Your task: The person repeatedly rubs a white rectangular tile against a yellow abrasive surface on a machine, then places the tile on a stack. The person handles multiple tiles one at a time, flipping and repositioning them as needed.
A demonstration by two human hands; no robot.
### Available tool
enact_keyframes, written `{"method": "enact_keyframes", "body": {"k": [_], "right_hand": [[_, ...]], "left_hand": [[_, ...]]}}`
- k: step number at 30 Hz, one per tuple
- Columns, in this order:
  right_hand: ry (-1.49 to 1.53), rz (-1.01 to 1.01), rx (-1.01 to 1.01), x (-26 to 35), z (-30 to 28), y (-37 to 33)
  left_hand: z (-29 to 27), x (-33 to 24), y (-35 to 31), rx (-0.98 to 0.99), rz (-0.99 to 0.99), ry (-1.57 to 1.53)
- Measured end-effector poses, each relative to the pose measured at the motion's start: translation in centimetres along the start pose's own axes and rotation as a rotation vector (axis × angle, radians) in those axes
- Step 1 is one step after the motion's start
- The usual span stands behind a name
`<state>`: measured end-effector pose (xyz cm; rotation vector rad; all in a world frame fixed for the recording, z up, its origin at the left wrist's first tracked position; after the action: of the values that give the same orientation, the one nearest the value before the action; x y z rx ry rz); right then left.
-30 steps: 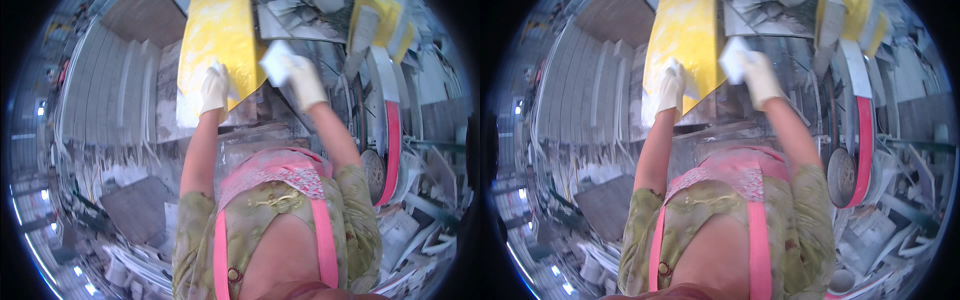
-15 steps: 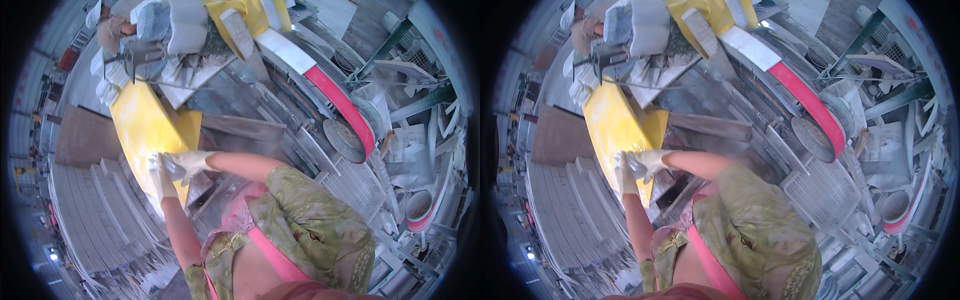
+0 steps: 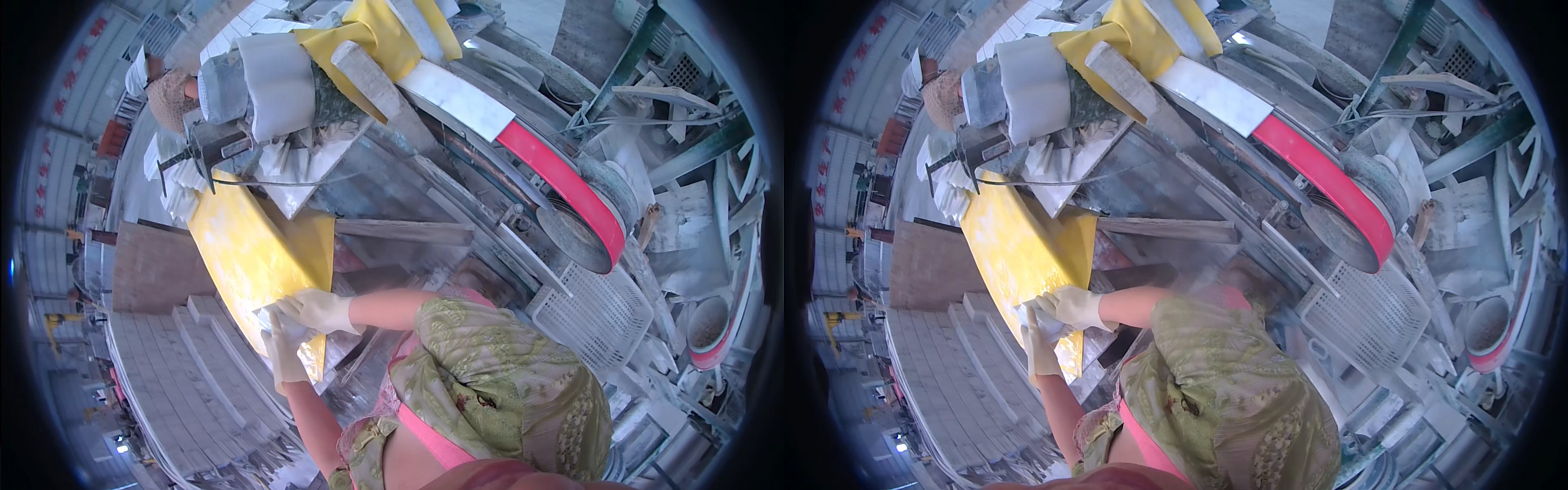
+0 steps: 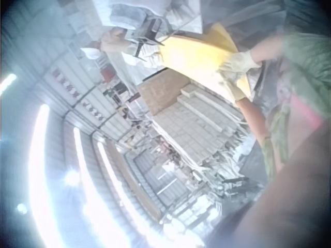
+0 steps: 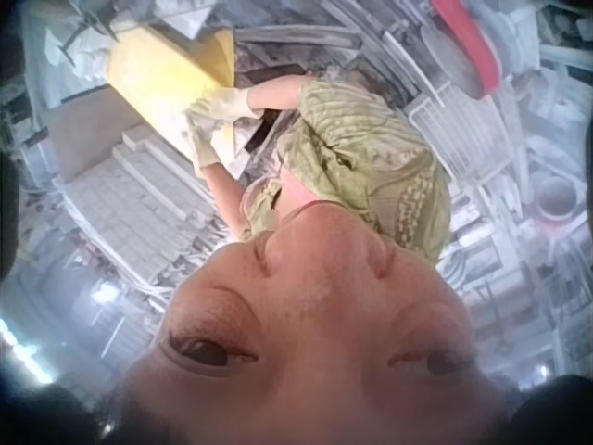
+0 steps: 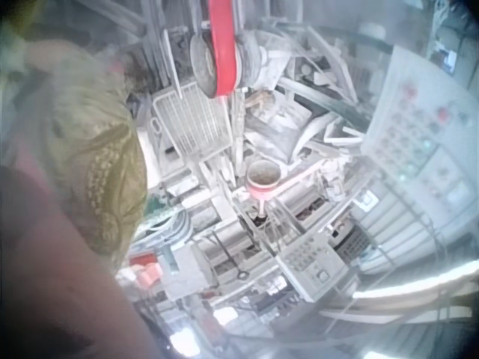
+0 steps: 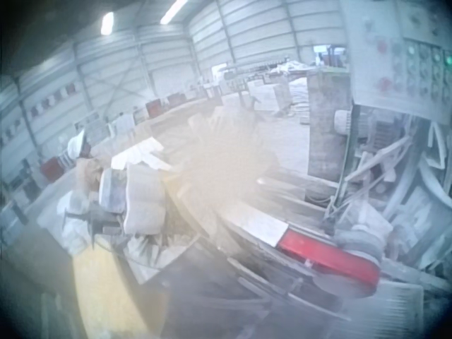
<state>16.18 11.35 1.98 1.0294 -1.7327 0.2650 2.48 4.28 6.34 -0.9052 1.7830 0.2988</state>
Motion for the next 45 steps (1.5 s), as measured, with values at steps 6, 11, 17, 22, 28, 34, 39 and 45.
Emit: {"method": "enact_keyframes", "body": {"k": [6,11,17,22,28,34,39,45], "right_hand": [[-0.459,-0.139,0.011,-0.4,-2.7,-1.5],[-0.499,-0.047,-0.123,-3.1,-15.8,-4.8],[-0.691,0.294,-0.67,-10.9,-35.3,-13.3],[-1.024,0.48,-0.774,-15.5,-44.5,-16.7],[-1.041,0.787,-0.69,-19.2,-47.6,-13.0],[-1.051,0.809,-0.709,-21.8,-47.8,-7.7],[-1.201,0.714,-0.903,-23.6,-47.0,-5.9],[-1.001,0.756,-0.722,-23.8,-47.4,-7.6]], "left_hand": [[2.7,-1.6,-1.6,-0.122,0.158,0.176],[3.3,-3.4,-3.1,-0.154,0.15,0.241],[3.4,-4.3,-5.1,-0.166,0.165,0.174],[3.9,-4.9,-5.9,-0.186,0.115,0.123],[4.7,-6.0,-7.1,-0.18,0.089,0.062],[3.6,-3.3,-4.9,-0.25,0.06,0.09],[1.4,1.4,-1.0,-0.356,0.105,0.117],[1.1,1.9,0.1,-0.343,0.055,0.187]]}}
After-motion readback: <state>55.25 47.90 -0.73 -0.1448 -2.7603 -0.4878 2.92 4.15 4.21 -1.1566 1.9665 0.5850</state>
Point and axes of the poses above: each hand's wrist, its own y-axis towards the middle knuckle, its own z-axis out of the palm, x = y × z, the point moved 3 cm from there along y, towards the middle knuckle, and after that the axes turned 7 degrees about z, right-handed, at the moved point
